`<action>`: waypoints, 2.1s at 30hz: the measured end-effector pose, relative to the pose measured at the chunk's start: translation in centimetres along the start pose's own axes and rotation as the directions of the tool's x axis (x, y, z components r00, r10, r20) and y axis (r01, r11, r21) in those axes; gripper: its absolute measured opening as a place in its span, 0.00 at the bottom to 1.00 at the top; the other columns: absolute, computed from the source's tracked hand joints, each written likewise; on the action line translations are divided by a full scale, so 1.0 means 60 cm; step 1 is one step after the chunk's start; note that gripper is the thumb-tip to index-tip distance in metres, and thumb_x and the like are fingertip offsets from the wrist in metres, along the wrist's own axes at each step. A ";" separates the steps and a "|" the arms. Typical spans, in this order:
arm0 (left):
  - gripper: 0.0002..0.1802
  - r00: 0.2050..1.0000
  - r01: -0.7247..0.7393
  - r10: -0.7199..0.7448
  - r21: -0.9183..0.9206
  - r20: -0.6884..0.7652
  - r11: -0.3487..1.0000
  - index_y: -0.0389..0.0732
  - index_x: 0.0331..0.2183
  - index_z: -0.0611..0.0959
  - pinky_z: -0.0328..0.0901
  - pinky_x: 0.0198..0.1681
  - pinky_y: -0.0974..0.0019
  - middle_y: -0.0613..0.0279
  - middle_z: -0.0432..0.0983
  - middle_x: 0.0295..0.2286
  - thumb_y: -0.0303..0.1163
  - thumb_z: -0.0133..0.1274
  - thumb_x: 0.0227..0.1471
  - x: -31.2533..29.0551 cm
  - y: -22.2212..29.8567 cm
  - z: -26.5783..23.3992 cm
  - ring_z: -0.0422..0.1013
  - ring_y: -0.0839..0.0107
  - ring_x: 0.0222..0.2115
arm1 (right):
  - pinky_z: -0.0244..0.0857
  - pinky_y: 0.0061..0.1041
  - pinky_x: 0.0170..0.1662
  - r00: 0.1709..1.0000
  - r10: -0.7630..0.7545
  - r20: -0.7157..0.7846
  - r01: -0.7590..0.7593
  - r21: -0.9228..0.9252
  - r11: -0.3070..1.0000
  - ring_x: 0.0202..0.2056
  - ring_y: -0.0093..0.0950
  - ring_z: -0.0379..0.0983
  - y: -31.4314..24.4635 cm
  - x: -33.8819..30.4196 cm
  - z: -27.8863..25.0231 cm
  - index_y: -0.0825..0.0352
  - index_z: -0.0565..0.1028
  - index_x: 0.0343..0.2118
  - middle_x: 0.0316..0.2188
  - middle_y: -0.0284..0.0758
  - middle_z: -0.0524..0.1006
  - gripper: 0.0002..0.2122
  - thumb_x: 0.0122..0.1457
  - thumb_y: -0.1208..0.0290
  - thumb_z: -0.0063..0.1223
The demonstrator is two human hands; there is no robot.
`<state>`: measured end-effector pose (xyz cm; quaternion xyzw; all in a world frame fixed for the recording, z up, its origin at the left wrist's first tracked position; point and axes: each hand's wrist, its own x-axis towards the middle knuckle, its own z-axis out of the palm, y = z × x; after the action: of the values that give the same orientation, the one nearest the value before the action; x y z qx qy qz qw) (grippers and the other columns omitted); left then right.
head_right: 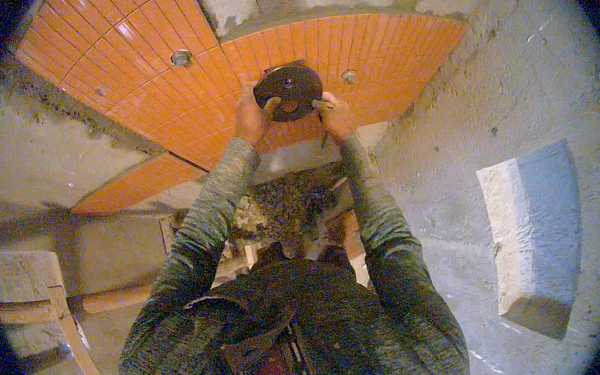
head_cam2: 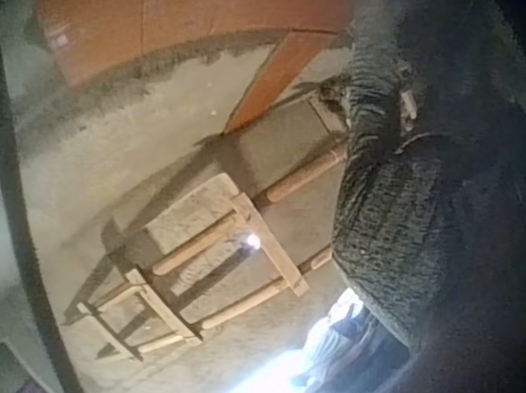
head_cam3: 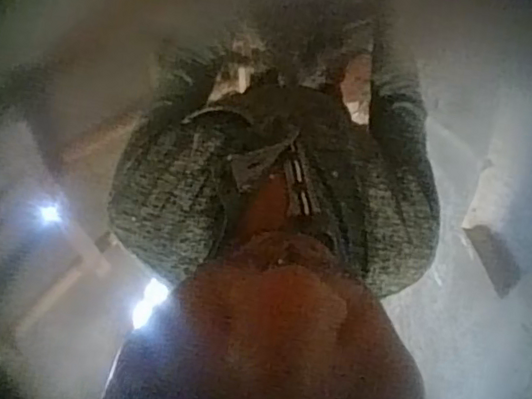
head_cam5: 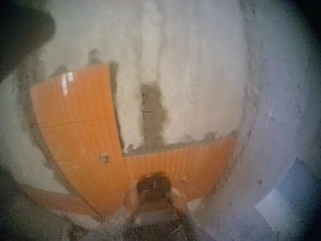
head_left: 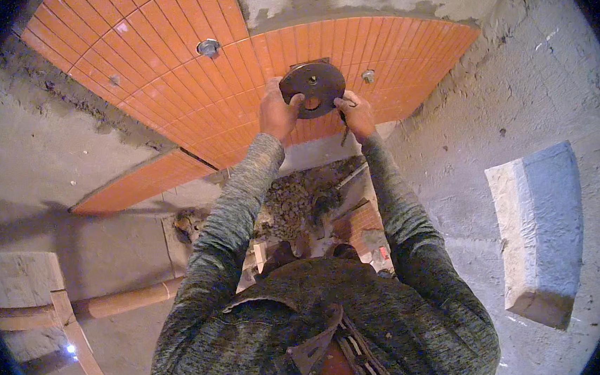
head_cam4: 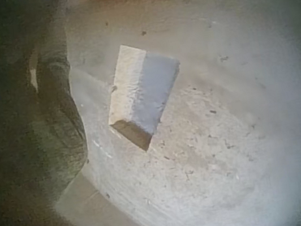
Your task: The person installs a shower head on a tiled wall by first connecting a metal pipe to the wall fixture, then attaching the shower head to the pipe, and finally securing the assembly with a screwdriver.
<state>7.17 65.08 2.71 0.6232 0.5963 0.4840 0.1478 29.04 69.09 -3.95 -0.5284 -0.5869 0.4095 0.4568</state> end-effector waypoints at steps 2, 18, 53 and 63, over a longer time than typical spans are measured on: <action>0.25 0.999 0.030 -0.030 0.024 -0.022 0.999 0.37 0.45 0.75 0.69 0.46 0.50 0.44 0.77 0.39 0.33 0.66 0.48 0.000 -0.004 0.004 0.75 0.46 0.43 | 0.59 0.22 0.28 1.000 -0.015 0.024 0.013 0.095 0.995 0.25 0.15 0.65 -0.022 -0.003 0.006 0.64 0.81 0.39 0.22 0.23 0.73 0.08 0.59 0.68 0.59; 0.30 0.968 0.026 0.034 0.234 -0.248 0.972 0.40 0.49 0.73 0.67 0.46 0.48 0.49 0.66 0.43 0.41 0.67 0.48 -0.010 0.009 0.030 0.68 0.48 0.45 | 0.61 0.20 0.24 0.993 -0.047 -0.105 0.062 0.141 0.988 0.22 0.14 0.66 0.011 0.046 0.029 0.66 0.82 0.39 0.22 0.23 0.74 0.09 0.59 0.68 0.62; 0.27 0.924 -0.024 0.105 0.218 -0.367 0.976 0.38 0.41 0.76 0.66 0.45 0.49 0.48 0.70 0.38 0.34 0.71 0.42 0.001 0.005 0.041 0.69 0.47 0.42 | 0.71 0.26 0.43 0.976 -0.193 -0.099 0.205 0.140 0.969 0.37 0.23 0.77 0.033 0.063 0.037 0.67 0.74 0.42 0.36 0.34 0.81 0.10 0.62 0.69 0.61; 0.23 0.896 -0.009 0.086 0.176 -0.435 0.984 0.37 0.38 0.78 0.68 0.40 0.52 0.50 0.71 0.34 0.37 0.70 0.44 0.005 0.012 0.048 0.71 0.50 0.36 | 0.73 0.27 0.37 0.948 -0.197 -0.250 0.185 -0.072 0.980 0.31 0.24 0.78 0.007 0.060 0.033 0.70 0.78 0.36 0.29 0.37 0.82 0.14 0.56 0.64 0.69</action>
<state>9.81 66.30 1.97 0.5220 0.6377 0.5637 -0.0563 27.15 72.70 -4.47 -0.5283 -0.5811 0.2777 0.5533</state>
